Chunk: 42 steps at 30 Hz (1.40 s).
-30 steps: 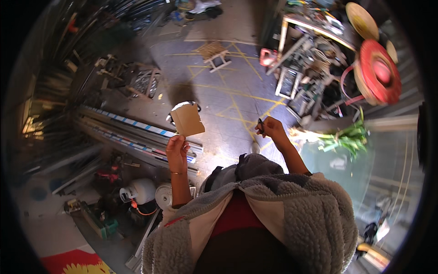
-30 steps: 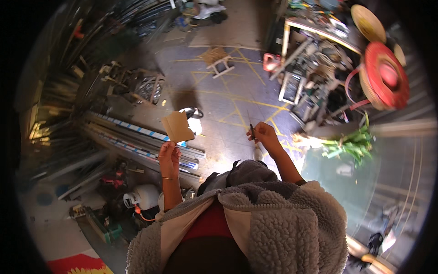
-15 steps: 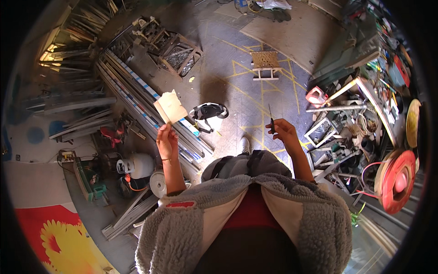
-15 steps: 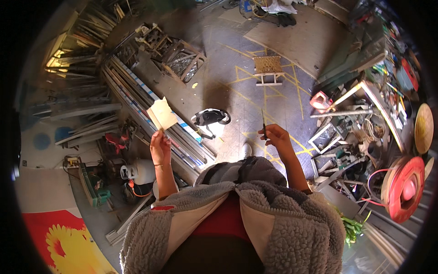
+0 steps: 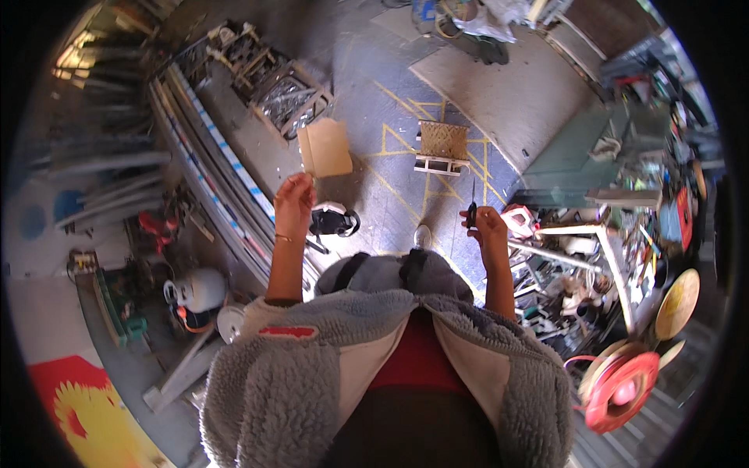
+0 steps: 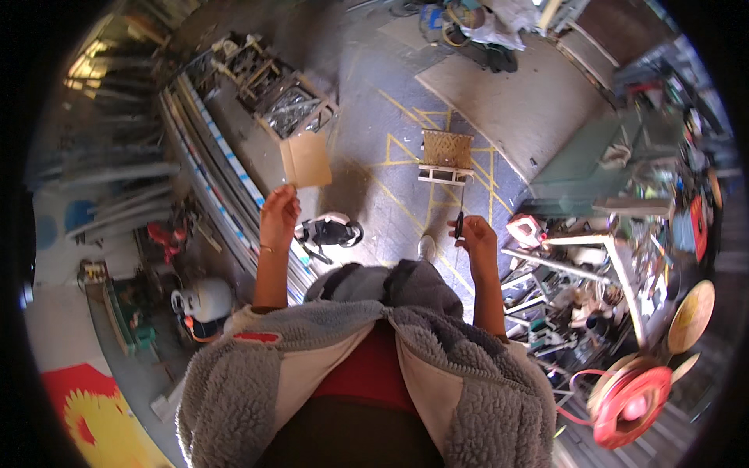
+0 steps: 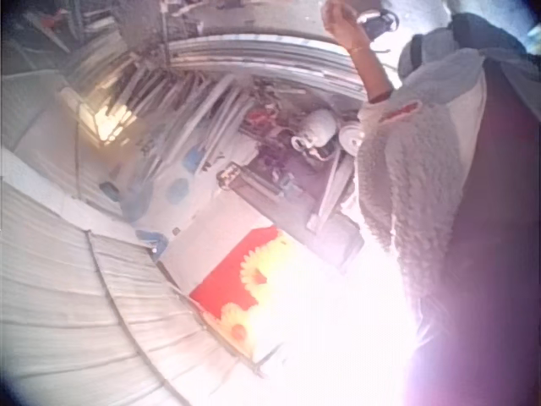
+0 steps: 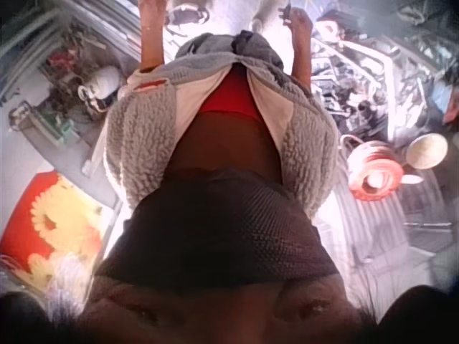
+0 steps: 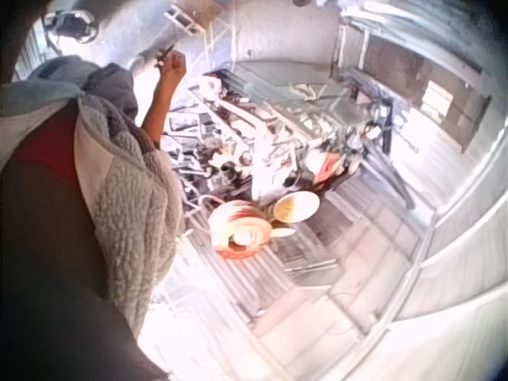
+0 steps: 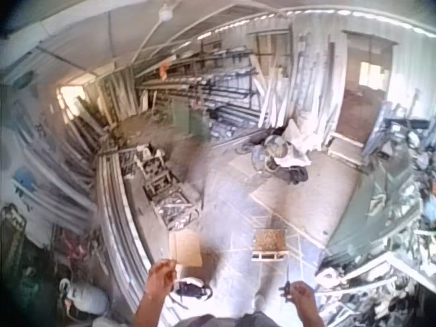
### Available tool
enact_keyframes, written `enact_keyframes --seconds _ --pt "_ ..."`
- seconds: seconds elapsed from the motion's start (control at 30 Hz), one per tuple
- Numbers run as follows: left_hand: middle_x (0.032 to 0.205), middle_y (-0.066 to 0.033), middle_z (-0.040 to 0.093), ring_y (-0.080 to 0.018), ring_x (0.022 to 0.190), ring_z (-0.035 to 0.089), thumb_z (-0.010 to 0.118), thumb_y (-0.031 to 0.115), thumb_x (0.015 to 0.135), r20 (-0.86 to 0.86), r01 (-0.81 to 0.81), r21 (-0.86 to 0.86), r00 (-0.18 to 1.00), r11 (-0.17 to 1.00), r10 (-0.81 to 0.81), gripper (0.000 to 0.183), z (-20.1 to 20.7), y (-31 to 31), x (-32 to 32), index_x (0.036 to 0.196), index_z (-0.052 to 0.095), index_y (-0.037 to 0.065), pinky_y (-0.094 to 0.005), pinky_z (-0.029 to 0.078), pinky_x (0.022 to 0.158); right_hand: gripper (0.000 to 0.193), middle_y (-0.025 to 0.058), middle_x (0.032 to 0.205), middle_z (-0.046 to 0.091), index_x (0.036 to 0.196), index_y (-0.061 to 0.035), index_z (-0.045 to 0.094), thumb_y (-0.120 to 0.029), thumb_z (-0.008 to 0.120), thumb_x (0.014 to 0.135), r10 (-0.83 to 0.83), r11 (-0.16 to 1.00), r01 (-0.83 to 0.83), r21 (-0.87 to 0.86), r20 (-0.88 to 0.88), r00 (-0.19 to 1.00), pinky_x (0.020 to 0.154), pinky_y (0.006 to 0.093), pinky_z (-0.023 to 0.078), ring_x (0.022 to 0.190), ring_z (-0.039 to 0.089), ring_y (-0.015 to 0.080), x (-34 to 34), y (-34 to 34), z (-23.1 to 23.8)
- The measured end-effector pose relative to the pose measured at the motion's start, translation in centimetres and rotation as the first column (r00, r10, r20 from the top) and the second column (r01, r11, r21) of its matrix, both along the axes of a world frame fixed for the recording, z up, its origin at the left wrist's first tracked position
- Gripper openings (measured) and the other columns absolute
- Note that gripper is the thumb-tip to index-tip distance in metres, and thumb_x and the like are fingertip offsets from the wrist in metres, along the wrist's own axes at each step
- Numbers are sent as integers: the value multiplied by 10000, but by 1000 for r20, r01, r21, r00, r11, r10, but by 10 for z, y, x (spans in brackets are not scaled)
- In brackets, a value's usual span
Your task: The person picks up a small rectangular cardboard piece and a pair of scissors, then sits on the floor and cuts the cardboard along its edges. The person holds the cardboard with one hand and uses the scissors with the other to trim the edges.
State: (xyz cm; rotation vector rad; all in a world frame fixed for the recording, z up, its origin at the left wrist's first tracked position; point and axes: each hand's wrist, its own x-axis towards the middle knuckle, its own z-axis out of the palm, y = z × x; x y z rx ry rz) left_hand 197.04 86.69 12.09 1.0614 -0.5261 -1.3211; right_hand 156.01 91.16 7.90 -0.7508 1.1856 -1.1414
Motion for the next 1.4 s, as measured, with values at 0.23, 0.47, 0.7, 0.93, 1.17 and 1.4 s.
enact_keyframes --seconds 0.23,0.47,0.7,0.93,1.17,1.4 --pt "1005 -20 683 -127 858 620 654 90 937 -44 -148 -139 989 979 143 74 10 -41 -6 997 670 131 -257 498 710 88 145 1055 699 1023 -71 582 -133 597 962 219 975 -219 38 -10 976 673 244 498 838 661 151 -15 -162 -7" --pt "993 -2 651 -174 1024 630 651 102 924 -236 -248 -38 944 968 233 104 -18 -59 -13 1023 655 133 -365 503 889 236 116 1055 705 1148 -51 557 -101 626 927 701 707 -706 -48 182 689 703 259 492 843 659 144 105 -262 2" --pt "989 -61 677 -208 964 631 666 91 913 -367 -199 -165 921 966 127 106 -27 -144 -19 1018 674 85 -429 472 943 351 145 1052 683 1229 35 561 -85 634 907 767 543 -837 -63 444 464 679 281 535 843 679 214 229 -319 21" --pt "912 -63 685 -188 829 643 642 71 932 -452 -305 -205 872 930 186 81 -17 -186 5 998 678 40 -346 516 803 335 117 1053 639 1228 -1 562 -114 643 924 799 418 -908 -35 490 349 697 271 504 911 628 211 282 -363 20" --pt "968 -33 683 -143 881 636 621 100 949 -453 -688 -65 665 723 593 80 -38 -183 47 976 682 56 -288 500 801 211 110 1126 671 1148 -4 621 -114 571 975 894 115 -992 43 430 123 864 314 541 1012 658 198 365 -415 6" --pt "906 -11 667 -156 806 652 619 161 958 -365 -963 103 196 248 910 95 -59 -154 30 982 663 80 -307 511 749 339 134 1104 702 1134 -19 647 -317 544 1009 905 -320 -930 183 350 -243 785 304 554 947 694 208 437 -448 -16"
